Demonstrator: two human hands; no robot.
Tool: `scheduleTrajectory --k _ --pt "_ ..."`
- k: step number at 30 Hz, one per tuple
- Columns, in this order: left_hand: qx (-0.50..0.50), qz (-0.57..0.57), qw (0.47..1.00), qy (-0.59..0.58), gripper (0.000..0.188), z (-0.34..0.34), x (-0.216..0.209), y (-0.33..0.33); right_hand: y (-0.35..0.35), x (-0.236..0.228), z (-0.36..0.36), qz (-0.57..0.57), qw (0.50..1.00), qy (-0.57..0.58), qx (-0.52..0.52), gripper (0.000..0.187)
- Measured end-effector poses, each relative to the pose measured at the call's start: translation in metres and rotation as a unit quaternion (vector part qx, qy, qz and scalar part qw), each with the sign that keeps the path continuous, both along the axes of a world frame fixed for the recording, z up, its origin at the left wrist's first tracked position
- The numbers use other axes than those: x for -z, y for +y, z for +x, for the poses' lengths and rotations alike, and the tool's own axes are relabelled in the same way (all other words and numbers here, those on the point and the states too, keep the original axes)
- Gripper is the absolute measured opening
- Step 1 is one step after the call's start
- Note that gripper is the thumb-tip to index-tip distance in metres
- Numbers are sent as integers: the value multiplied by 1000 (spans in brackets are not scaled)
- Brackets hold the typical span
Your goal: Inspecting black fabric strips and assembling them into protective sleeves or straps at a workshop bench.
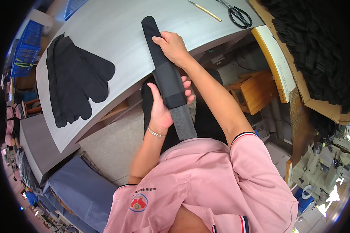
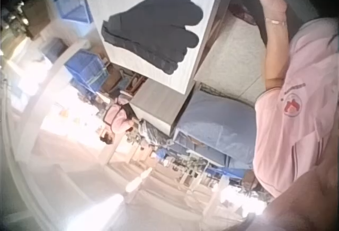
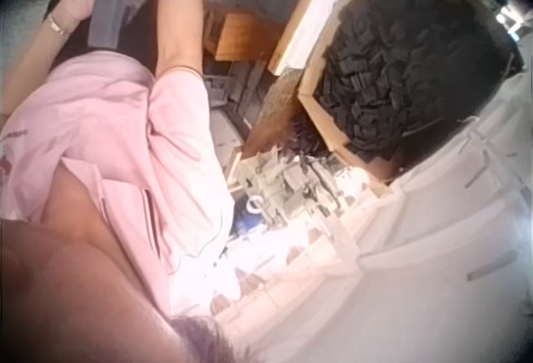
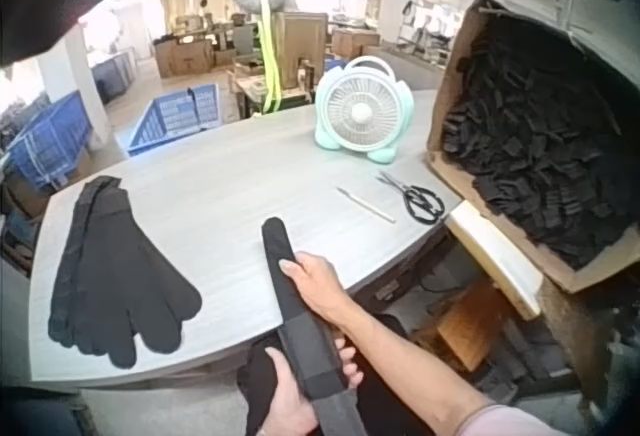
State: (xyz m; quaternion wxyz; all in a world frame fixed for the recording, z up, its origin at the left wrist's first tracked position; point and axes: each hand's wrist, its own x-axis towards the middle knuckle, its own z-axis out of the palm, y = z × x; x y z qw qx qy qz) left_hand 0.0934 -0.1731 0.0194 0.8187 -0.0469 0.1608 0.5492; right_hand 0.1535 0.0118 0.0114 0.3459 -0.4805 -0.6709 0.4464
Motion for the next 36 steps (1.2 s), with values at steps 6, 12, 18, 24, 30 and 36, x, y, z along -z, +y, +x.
scheduleTrajectory --k 6,12,18,24,30,36 --pt "9 9 999 -32 103 -1 11 0 -4 -2 -3 26 999 1 23 43" --pt "17 8 996 83 89 -8 1 8 -11 -7 -7 70 996 -45 39 39" --pt "5 -8 983 185 57 -7 -1 11 -12 -2 -9 115 989 -69 62 38" --pt "12 -15 978 208 46 -14 -6 14 -13 0 -12 135 984 -95 71 38" --pt "20 -22 984 175 42 -18 -7 10 -10 1 -16 144 981 -107 70 41" --pt "22 1 987 161 36 -15 -17 -8 -3 -3 -21 126 980 -137 74 45"
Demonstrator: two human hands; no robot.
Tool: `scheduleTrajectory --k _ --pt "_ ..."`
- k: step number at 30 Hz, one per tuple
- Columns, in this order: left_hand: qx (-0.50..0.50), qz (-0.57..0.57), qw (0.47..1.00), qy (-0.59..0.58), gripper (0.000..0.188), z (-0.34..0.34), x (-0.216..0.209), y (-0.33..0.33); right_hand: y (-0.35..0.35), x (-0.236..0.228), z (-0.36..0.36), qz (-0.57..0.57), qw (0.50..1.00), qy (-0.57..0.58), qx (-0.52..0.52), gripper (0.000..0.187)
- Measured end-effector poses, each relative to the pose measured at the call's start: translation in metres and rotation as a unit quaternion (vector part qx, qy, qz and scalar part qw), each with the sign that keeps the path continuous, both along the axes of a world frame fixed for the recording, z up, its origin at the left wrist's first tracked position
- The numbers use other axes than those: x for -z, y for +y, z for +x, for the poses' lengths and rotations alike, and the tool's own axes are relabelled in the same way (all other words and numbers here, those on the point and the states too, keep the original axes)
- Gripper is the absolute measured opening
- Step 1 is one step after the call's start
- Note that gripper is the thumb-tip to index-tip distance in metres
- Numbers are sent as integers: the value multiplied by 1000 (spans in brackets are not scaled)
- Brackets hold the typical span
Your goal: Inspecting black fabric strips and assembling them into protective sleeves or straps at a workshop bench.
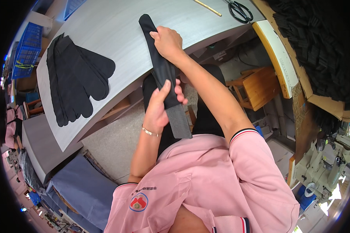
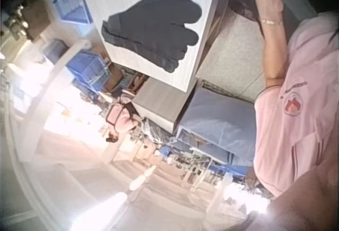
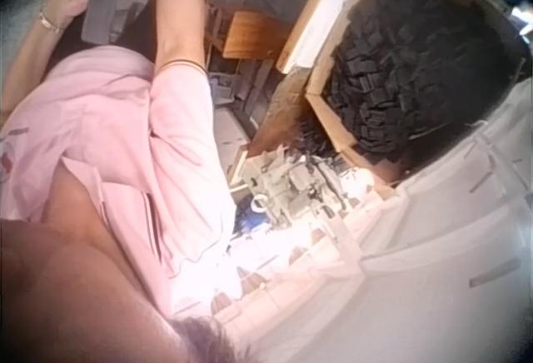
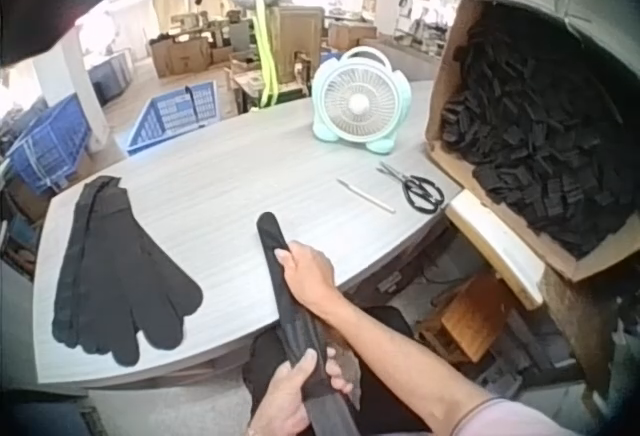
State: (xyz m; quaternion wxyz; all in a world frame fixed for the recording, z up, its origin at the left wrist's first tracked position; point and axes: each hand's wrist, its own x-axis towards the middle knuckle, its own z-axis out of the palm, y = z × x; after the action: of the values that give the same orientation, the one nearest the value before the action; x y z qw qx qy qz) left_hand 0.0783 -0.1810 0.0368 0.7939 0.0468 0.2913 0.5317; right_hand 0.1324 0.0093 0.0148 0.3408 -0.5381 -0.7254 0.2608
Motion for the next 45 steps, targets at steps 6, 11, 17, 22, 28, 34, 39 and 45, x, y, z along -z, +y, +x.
scheduleTrajectory --k 6,11,17,22,28,34,39,45 --pt "34 9 999 -32 35 11 -3 -39 2 -4 6 -31 999 12 -2 42" --pt "-4 23 999 35 38 15 5 -21 -49 -30 40 -99 985 127 -62 35" --pt "-58 11 996 62 36 16 16 -3 -165 -48 112 3 994 70 -87 20" --pt "-72 -12 995 68 36 31 27 -2 -200 -52 127 -66 997 -39 7 16" --pt "-32 5 998 60 35 34 31 -3 -188 -9 128 -314 932 178 -30 15" --pt "-31 -1 999 13 36 26 25 -2 -190 0 126 -515 749 417 16 20" --pt "-40 -54 996 51 34 18 24 8 -170 -25 139 -397 890 173 -141 14" --pt "-40 -58 996 50 34 14 17 12 -103 -54 121 -294 926 214 -104 33"
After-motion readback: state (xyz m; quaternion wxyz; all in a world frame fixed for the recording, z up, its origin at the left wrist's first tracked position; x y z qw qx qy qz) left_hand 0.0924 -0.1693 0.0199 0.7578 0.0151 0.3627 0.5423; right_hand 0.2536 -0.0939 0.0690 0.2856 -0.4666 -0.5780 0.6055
